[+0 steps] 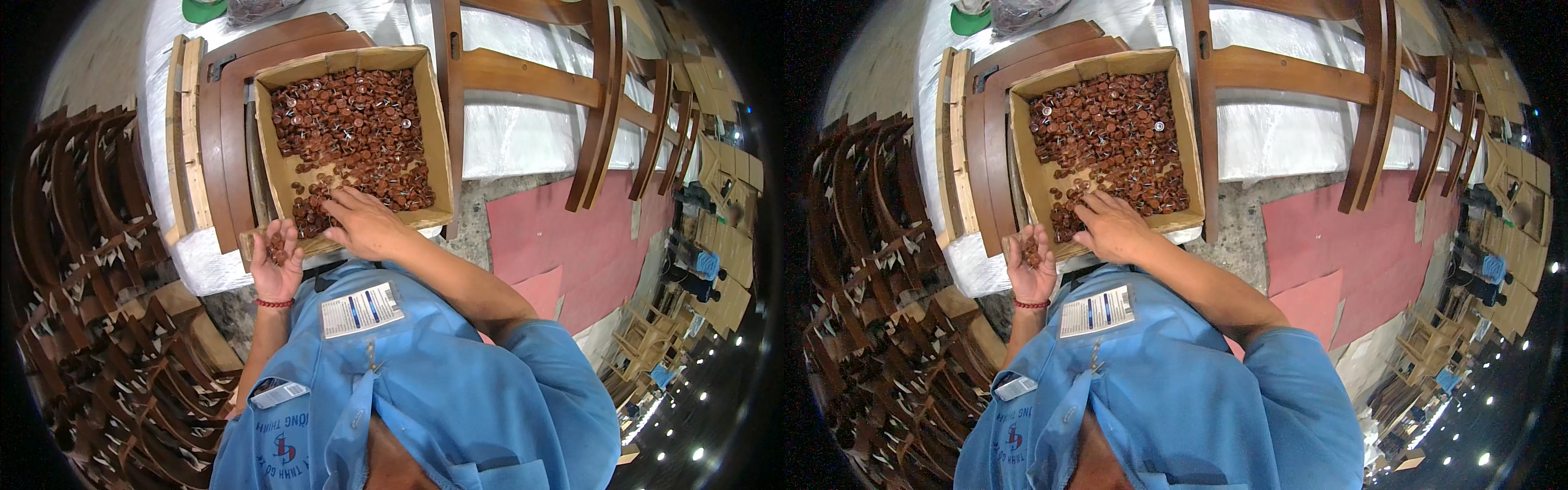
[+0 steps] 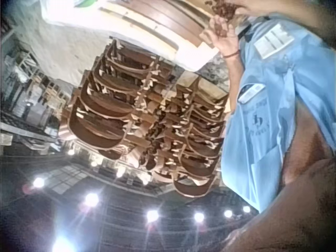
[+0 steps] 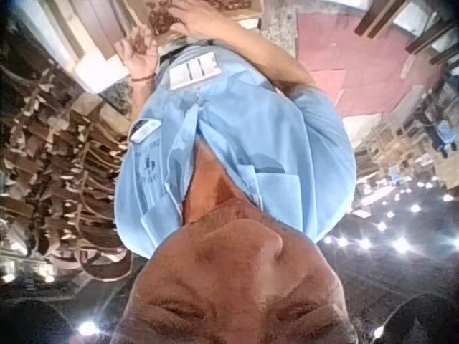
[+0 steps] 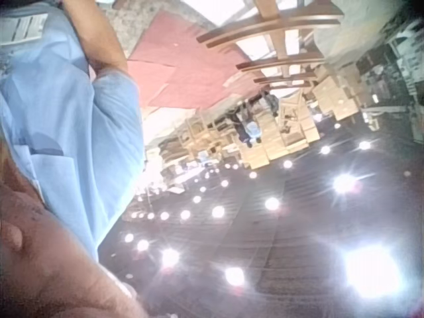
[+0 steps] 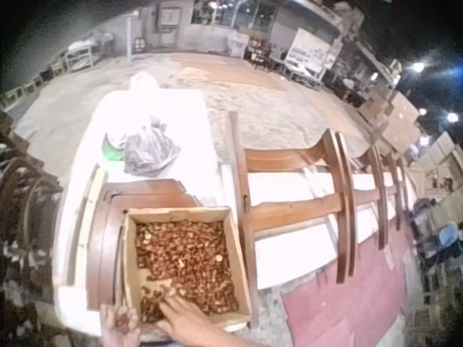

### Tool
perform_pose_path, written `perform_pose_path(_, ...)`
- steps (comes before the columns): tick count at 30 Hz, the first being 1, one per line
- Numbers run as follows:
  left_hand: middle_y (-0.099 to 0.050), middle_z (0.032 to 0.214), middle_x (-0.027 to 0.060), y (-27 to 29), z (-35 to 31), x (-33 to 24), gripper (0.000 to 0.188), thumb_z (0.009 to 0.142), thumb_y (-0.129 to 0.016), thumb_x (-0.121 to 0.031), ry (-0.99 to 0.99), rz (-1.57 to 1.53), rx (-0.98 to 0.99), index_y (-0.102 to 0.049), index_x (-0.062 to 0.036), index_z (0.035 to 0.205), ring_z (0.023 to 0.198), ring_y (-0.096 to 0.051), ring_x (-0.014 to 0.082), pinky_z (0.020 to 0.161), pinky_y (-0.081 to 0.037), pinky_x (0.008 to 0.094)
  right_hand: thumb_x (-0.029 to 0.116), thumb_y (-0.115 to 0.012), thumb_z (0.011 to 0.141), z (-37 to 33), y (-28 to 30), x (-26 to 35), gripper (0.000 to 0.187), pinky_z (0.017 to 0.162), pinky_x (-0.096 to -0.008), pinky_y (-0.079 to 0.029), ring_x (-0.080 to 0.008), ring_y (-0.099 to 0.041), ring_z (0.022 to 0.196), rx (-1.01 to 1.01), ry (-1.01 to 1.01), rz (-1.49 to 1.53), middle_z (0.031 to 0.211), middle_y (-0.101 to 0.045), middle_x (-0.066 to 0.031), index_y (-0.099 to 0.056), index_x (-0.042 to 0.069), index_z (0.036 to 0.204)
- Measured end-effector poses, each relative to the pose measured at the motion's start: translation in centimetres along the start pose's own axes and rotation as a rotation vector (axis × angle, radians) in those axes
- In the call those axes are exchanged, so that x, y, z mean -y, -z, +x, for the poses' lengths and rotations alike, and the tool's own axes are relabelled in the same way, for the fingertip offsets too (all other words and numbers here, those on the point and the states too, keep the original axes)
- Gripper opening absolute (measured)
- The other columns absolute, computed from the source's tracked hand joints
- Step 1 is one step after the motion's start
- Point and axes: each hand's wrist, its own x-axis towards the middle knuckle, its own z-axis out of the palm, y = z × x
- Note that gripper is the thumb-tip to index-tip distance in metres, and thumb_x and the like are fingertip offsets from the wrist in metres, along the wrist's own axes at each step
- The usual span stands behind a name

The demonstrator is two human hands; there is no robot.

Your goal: The person repeatedly picks small reddish-brown fasteners from a cardboard box, transfers them between hands, and returns them to the box. The hands remain in frame throughout, handling the fasteners one at a time or in small handfuls.

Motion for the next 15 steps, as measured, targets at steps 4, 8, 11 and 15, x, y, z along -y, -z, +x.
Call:
perform_pose_path(4,-0.057,0.125,0.0183,0.1,0.1,-0.1,0.045,0.102,-0.035,-0.037,0.013,-0.004,0.005,-0.053,-0.0015,0.123,0.112,-0.060,0.0272,0.083,-0.058,0.0430,0.037,-0.051,0.092,-2.3,1.2,-0.5,0.058,0.111,-0.0457,-0.027,-0.0423,-0.032,0.133,0.006,-0.264,-0.058,0.142,-0.036,-0.0263,-0.039,0.002,0.137)
perform_pose_path(8,-0.057,0.124,0.0180,0.2,0.1,-0.2,0.045,0.101,-0.035,-0.037,0.029,0.006,-0.003,-0.053,-0.0021,0.123,0.111,-0.060,0.0265,0.083,-0.058,0.0432,0.033,-0.049,0.093,-1.5,3.1,-2.9,0.060,0.108,-0.0449,-0.032,-0.0435,-0.039,0.128,-0.017,-0.553,-0.133,0.139,-0.035,-0.0318,-0.033,-0.003,0.138)
perform_pose_path(11,-0.057,0.125,0.0175,0.1,0.1,-0.3,0.045,0.101,-0.035,-0.038,0.041,0.021,-0.008,-0.054,-0.0027,0.122,0.112,-0.060,0.0262,0.083,-0.058,0.0426,0.029,-0.048,0.093,0.1,4.7,-5.4,0.059,0.107,-0.0444,-0.033,-0.0443,-0.042,0.125,0.035,-0.728,-0.009,0.138,-0.037,-0.0320,-0.031,-0.005,0.138)
perform_pose_path(15,-0.057,0.125,0.0167,-0.2,-0.7,-0.2,0.045,0.101,-0.035,-0.038,0.037,0.026,-0.047,-0.054,-0.0030,0.122,0.112,-0.060,0.0257,0.082,-0.058,0.0417,0.025,-0.050,0.089,1.1,3.5,-6.0,0.053,0.101,-0.0472,-0.038,-0.0458,-0.046,0.118,-0.112,-0.728,-0.036,0.127,-0.044,-0.0343,-0.037,-0.009,0.128)
